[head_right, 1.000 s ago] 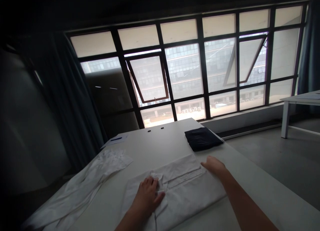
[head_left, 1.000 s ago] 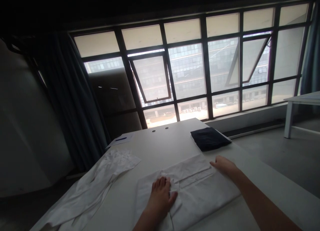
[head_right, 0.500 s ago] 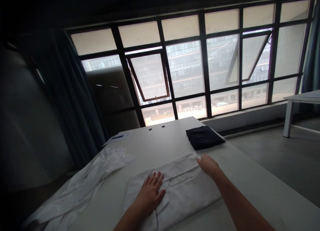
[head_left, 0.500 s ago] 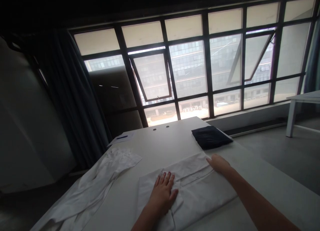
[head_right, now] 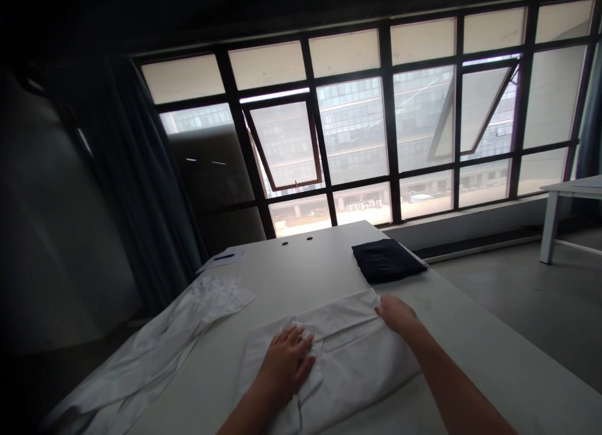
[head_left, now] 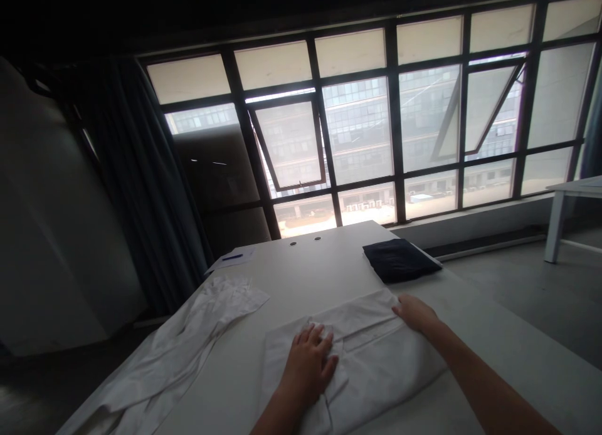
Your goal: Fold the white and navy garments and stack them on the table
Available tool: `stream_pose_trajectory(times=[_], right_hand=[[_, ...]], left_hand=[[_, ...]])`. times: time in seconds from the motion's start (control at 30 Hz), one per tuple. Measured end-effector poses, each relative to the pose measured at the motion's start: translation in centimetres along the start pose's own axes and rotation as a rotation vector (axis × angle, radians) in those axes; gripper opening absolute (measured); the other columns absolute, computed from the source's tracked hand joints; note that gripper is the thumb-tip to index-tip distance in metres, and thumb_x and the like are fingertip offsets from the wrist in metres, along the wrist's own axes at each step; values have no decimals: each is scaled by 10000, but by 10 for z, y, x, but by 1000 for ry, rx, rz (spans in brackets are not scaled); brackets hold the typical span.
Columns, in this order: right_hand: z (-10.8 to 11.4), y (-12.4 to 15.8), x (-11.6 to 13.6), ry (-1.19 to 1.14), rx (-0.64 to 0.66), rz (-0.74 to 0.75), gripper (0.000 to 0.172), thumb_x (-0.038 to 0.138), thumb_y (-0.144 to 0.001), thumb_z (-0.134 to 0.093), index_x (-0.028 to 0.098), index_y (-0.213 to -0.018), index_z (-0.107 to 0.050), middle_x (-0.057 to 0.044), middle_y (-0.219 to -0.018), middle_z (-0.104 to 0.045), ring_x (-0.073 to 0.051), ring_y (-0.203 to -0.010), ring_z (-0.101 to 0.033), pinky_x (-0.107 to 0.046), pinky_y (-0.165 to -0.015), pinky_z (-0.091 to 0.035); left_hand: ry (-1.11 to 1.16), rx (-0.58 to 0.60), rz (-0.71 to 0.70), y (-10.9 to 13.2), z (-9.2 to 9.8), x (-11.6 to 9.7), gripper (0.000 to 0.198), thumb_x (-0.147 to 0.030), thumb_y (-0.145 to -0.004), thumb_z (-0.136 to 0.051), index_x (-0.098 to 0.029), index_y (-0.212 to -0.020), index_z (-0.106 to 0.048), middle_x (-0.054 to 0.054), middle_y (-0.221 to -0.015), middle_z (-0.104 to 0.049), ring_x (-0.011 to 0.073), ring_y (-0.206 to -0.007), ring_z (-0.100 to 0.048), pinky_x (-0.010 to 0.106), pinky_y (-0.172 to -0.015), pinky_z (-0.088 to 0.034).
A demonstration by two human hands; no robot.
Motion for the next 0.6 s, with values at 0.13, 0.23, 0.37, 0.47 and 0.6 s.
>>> stream_pose_trajectory(times=[0.13, 0.23, 0.37, 0.47, 0.6], right_hand=[[25, -2, -19, -32, -11, 12, 298, 355, -933, -549, 138, -1078, -692, -186, -1153, -729, -302, -1088, -673, -347, -882, -457], [51, -1, -39, -65, -32, 9, 315, 350, -934, -531, 123, -1075, -696, -197, -1145, -730, -302, -1045, -681, -346, -862, -455], [82, 3, -52, -121, -61, 28, 338, 361, -924, -529, 108, -1052, -712, -199, -1119, -735, -299, -1017, -681, -336, -859, -450], [102, 9, -41, -166, -85, 71, 385, 436, -919, -525, 130, -1053, -719, -163, -1106, -741, -283, -1001, -680, -313, -834, -454], [124, 30, 3, -343, -93, 168, 425, 514, -891, -530, 152, -1002, -725, -87, -964, -756, -250, -883, -682, -288, -741, -460]], left_hand=[[20, -26, -75, 1, 11, -12, 494, -463, -933, -555, -371, -1418, -559, 44, -1467, -569, 295, -1358, -489, 490, -1185, -312], [34, 11, -92, 2, 19, -11, 542, -517, -918, -580, -363, -1437, -542, 57, -1505, -534, 304, -1375, -484, 502, -1195, -303], [74, 109, -82, 4, 18, -1, 659, -641, -915, -543, -345, -1501, -471, 69, -1614, -385, 334, -1476, -354, 540, -1229, -225], [109, 192, -106, 7, 4, -4, 753, -676, -909, -525, -335, -1560, -365, 60, -1671, -228, 344, -1538, -187, 567, -1247, -126], [140, 205, -101, 12, -10, -19, 805, -692, -926, -464, -323, -1603, -233, 44, -1693, -86, 336, -1556, -12, 594, -1243, -3]])
Point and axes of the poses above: each hand's wrist, its own y-axis away from the middle knuckle, its own z-axis out of the back of the hand, x = y × z, the point moved 5 cm from there along -y, towards the middle knuckle
